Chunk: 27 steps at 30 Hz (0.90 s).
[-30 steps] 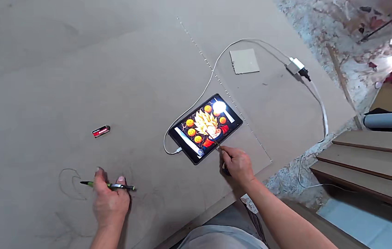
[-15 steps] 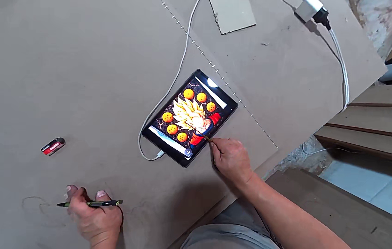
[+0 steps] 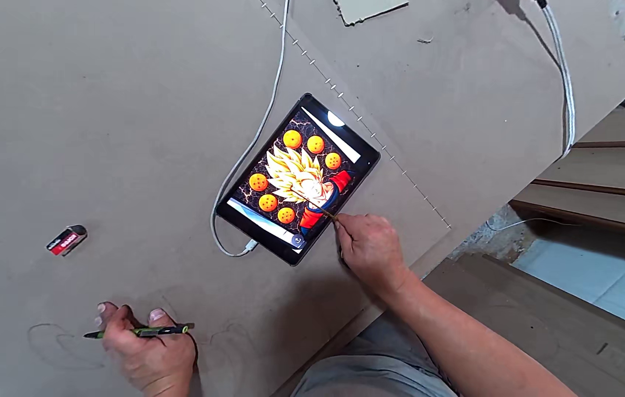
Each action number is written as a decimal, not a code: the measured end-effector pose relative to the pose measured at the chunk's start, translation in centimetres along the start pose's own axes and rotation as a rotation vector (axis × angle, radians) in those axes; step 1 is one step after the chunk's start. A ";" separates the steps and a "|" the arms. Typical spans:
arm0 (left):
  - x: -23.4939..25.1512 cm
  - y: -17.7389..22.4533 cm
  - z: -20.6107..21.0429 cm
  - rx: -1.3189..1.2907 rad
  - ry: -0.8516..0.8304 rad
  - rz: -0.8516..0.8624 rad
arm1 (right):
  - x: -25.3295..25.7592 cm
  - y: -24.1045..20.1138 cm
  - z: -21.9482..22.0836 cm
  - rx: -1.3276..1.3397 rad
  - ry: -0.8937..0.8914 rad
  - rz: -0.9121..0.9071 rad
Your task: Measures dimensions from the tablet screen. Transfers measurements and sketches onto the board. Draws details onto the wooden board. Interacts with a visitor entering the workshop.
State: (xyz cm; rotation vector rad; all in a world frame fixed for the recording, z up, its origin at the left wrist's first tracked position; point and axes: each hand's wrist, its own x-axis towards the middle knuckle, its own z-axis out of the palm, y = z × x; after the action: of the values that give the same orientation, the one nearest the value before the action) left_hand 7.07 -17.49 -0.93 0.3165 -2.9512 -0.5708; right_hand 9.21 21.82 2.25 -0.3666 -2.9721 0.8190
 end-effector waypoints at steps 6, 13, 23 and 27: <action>-0.1 0.1 -0.1 -0.011 -0.007 -0.012 | 0.1 -0.1 0.0 -0.008 0.013 0.004; -0.1 0.4 -0.3 -0.003 -0.034 -0.043 | 0.0 -0.2 0.0 -0.008 0.006 0.008; 0.0 0.0 -0.4 0.007 -0.055 -0.058 | 0.1 -0.2 0.1 -0.038 0.019 0.007; -0.1 -0.2 -0.4 0.014 -0.056 -0.048 | 0.1 -0.2 0.0 -0.036 0.019 0.001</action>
State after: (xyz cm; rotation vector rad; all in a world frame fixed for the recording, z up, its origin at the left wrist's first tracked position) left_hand 7.29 -17.82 -0.61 0.3803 -3.0096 -0.5747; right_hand 9.06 21.66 2.33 -0.3748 -2.9726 0.7579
